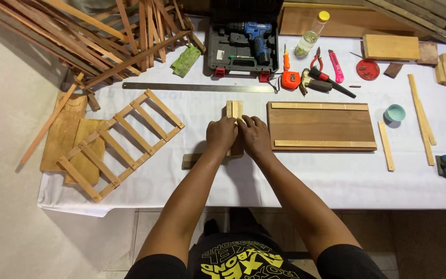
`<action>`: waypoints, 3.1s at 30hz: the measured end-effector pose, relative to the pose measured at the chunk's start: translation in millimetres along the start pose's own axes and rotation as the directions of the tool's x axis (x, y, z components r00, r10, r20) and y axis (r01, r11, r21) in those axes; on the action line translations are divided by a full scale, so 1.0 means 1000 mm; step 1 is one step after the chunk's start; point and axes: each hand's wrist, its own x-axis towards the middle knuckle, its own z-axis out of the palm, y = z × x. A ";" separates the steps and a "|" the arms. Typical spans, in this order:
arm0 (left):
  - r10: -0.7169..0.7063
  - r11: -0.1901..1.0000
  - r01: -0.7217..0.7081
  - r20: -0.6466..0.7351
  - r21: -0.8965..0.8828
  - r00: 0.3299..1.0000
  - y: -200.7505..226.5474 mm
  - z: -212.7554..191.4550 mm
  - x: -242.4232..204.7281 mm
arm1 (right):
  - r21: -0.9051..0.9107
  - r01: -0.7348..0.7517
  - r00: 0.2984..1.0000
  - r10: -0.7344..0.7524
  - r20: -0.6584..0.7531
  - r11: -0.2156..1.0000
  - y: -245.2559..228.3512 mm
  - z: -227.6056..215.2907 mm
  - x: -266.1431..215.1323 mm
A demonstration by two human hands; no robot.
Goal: The person assembles a small wooden frame on a workbench, fitting thin wooden slats into the grooves of a rectangular wooden panel and pressing them into place by hand. They then use a tape measure to measure the assembled panel and handle a hammer and pliers while working on the frame.
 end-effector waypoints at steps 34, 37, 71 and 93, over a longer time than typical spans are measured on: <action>-0.334 0.887 0.378 0.194 -0.267 0.922 -0.018 0.023 0.019 | 0.301 -0.097 0.995 0.090 0.037 0.949 -0.006 0.015 0.005; -0.284 0.906 0.318 0.156 -0.281 0.946 -0.020 0.025 0.020 | 0.277 -0.099 0.995 0.095 0.029 0.956 -0.005 0.020 0.007; 0.184 0.956 -0.185 0.024 0.226 0.983 -0.143 -0.011 -0.153 | 0.044 0.121 0.963 -0.128 0.239 0.992 -0.142 0.053 -0.064; 0.088 0.972 -0.083 0.013 -0.221 0.996 -0.022 -0.017 -0.064 | 0.025 0.064 0.992 -0.061 -0.115 0.998 -0.023 -0.002 -0.045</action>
